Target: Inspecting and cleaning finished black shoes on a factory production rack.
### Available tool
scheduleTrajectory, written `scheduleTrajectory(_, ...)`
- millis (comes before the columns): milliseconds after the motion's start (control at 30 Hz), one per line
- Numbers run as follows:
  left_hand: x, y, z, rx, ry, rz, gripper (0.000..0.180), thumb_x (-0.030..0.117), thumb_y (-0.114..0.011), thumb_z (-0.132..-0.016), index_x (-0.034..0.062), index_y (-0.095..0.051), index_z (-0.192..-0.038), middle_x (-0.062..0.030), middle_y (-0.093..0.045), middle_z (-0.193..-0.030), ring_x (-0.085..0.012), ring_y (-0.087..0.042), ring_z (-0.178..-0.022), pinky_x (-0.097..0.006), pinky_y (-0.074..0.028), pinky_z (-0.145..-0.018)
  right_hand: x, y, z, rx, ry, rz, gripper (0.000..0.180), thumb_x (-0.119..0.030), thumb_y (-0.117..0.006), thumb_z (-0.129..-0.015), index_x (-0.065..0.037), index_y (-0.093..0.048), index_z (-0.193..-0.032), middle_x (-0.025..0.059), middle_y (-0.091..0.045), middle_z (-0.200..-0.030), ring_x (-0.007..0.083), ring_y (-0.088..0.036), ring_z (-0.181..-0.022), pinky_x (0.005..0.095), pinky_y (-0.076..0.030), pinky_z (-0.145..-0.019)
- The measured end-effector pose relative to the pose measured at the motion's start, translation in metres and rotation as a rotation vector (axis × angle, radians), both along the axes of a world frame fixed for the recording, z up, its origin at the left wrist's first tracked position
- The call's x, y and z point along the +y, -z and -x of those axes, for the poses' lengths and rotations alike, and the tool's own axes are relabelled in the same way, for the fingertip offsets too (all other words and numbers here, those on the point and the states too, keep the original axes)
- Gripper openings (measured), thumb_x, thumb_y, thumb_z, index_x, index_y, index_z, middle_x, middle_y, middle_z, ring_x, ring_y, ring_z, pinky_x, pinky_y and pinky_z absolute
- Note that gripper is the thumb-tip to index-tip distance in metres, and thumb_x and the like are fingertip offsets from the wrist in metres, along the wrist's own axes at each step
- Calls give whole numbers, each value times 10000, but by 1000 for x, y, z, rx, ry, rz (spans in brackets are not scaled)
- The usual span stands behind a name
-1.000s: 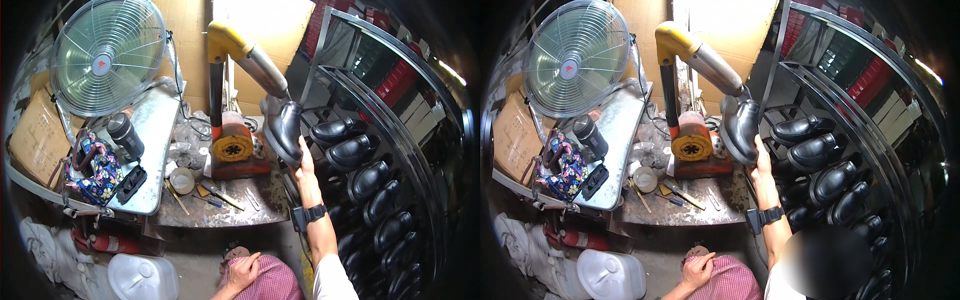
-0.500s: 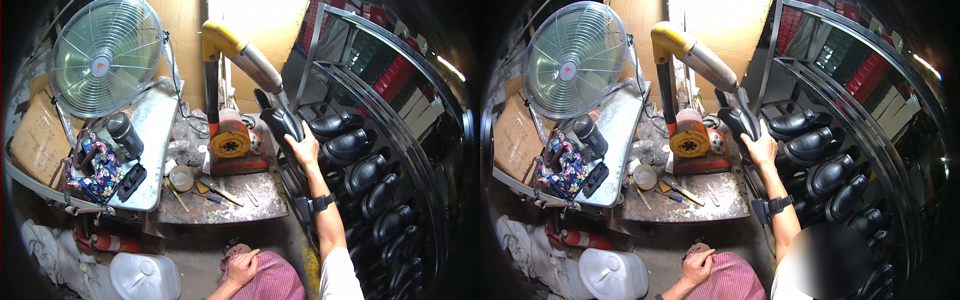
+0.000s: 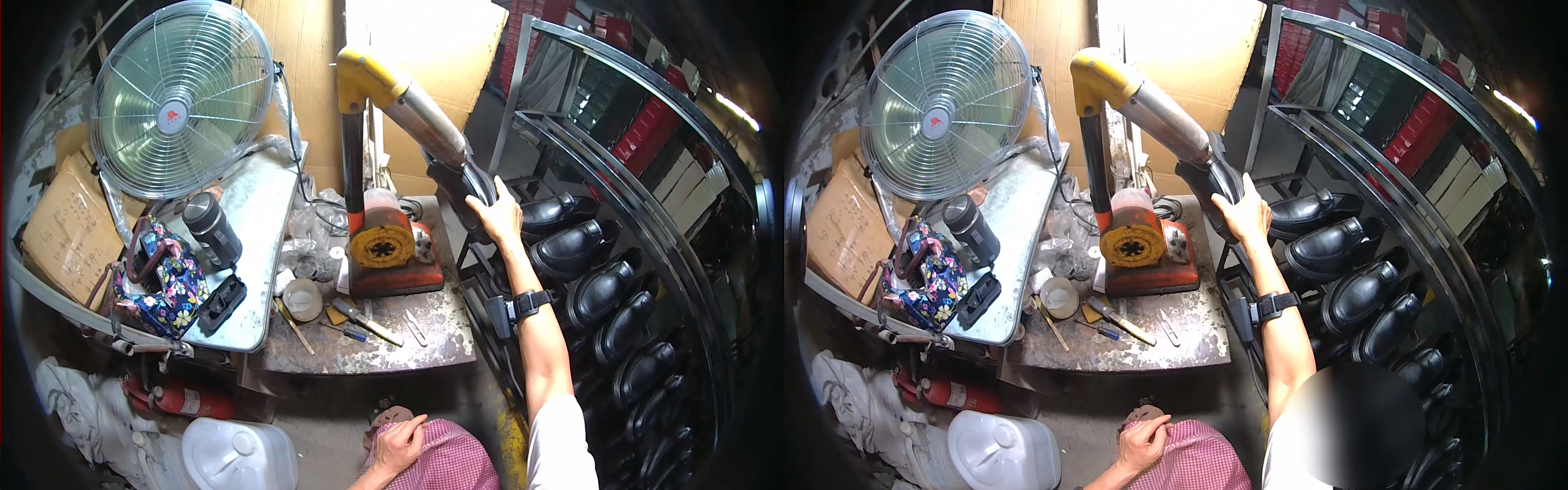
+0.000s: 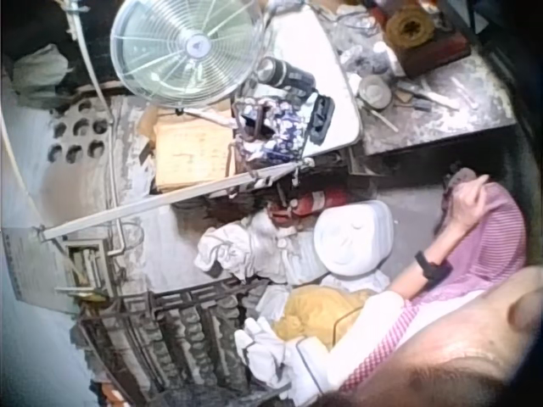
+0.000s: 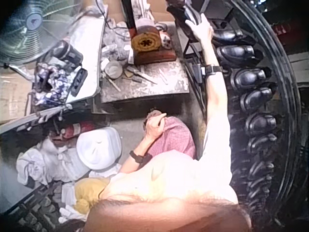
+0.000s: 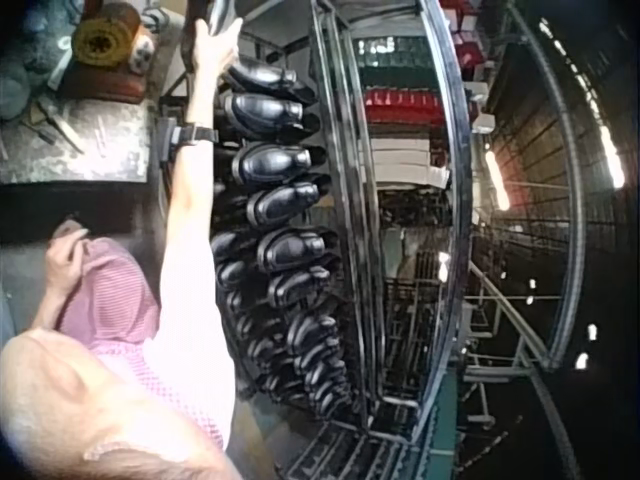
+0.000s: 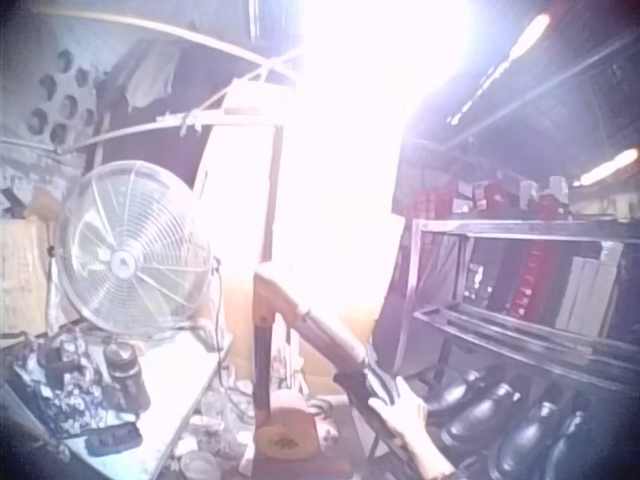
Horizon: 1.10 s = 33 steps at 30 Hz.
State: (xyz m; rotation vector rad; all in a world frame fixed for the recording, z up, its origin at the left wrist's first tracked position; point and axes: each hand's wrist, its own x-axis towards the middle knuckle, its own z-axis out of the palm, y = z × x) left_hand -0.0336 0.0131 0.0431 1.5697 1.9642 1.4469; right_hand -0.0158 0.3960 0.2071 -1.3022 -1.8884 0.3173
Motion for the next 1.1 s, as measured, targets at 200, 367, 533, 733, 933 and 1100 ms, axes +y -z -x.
scheduleTrajectory(200, -4, 2, -2, -20, -8, -8, 167, 32, -564, -748, 25, -634, -899, -98, -633, -707, -235, -620, -630, -302, -483, -550, -24, 9, -17, 62, 3, 50, 819, -441, -736, -606, -9, -453, -1241, 251, -531, -1138, 333, -531, -1062, 369, -407, -908)
scheduleTrajectory(367, -9, 0, -4, -33, 4, -12, 175, 19, -556, -760, 15, -636, -915, -86, -659, -725, -195, -640, -625, -281, -496, -564, -80, 49, -64, 326, -172, 168, 766, -184, -768, -645, 69, -390, -1261, 207, -564, -1109, 209, -553, -1014, 294, -411, -897)
scheduleTrajectory(533, -17, 2, -3, -108, -12, -20, 208, 31, -555, -789, 18, -607, -990, -100, -658, -783, -190, -644, -659, -273, -506, -611, -159, 100, -133, 754, -500, 476, 774, -21, -736, -620, 72, -351, -1285, 141, -516, -1183, 195, -530, -1043, 296, -382, -937)
scheduleTrajectory(733, 5, -30, 32, -1609, 2, 119, 500, 365, -315, -935, 27, -351, -1302, -147, -503, -1213, -281, -517, -1075, -396, -466, -852, -242, 120, -218, 814, -596, 1005, 880, -53, -809, -467, 49, -417, -1248, 108, -562, -1127, 191, -546, -1035, 283, -381, -946)
scheduleTrajectory(933, -9, -38, 12, -1342, 413, 90, 404, 278, -344, -953, -39, -490, -1155, -101, -564, -1088, -153, -530, -992, -280, -401, -897, -274, 156, -282, 494, -569, 1095, 888, 8, -812, -422, 18, -459, -1237, 82, -552, -1139, 159, -523, -1030, 270, -371, -942)
scheduleTrajectory(1100, -14, -48, -6, -1150, 413, 127, 382, 282, -384, -948, -32, -528, -1111, -66, -574, -1048, -108, -524, -927, -249, -397, -855, -291, 156, -292, 488, -537, 1078, 890, -10, -810, -426, 12, -454, -1242, 77, -548, -1143, 165, -521, -1035, 276, -365, -952)
